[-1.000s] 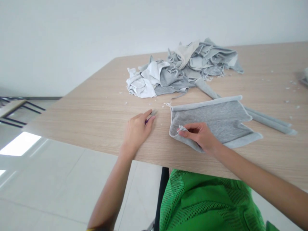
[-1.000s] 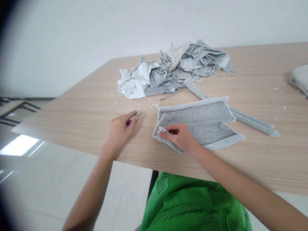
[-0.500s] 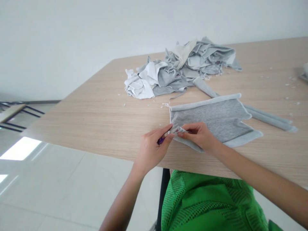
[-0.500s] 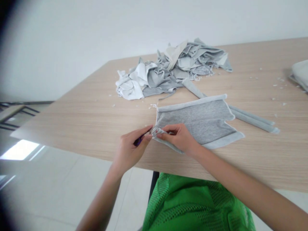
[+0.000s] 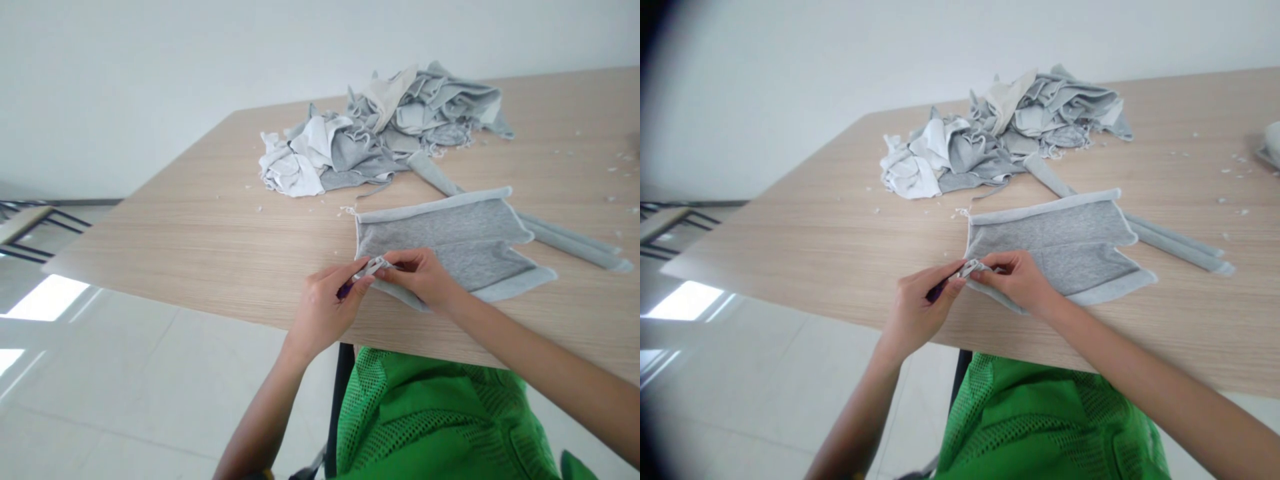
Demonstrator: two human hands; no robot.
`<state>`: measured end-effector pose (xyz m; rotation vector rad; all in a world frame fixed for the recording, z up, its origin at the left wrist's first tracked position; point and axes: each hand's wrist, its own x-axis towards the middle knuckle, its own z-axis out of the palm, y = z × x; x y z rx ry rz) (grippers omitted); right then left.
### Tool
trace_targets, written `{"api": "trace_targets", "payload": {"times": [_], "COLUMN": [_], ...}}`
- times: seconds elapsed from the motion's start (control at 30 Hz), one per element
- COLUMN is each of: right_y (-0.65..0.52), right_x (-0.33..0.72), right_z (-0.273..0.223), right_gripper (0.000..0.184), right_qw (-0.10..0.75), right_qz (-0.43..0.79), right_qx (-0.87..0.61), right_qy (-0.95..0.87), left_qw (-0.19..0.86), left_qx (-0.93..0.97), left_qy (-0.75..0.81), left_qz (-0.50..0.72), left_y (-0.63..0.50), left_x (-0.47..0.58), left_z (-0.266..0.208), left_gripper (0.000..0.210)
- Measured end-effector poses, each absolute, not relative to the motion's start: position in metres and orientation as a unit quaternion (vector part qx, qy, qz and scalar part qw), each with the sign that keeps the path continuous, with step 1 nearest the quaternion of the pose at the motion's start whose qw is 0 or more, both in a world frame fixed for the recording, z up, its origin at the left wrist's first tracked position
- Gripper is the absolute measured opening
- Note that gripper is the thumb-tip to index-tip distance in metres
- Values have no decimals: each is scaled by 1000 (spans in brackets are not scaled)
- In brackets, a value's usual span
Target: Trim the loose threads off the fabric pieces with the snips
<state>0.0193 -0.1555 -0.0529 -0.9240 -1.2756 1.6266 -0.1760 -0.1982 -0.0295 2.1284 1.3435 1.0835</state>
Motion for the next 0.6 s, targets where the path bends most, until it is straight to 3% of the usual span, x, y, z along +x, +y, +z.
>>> {"api": "trace_targets", "payload": {"times": [0.6], "right_y": [-155], "right_x": [19], "right_z": [-52], "right_gripper": [24], "right_qw": [426], "right_qz": [641], "right_qx": [-370], "right_qy": [-520], "left_qw": [41], "left_qx": [811], "left_qy": [436], "left_qz": [389], "left_y": [-201], "left_x": [-178], "left_z": [-35], "left_gripper": [32]}}
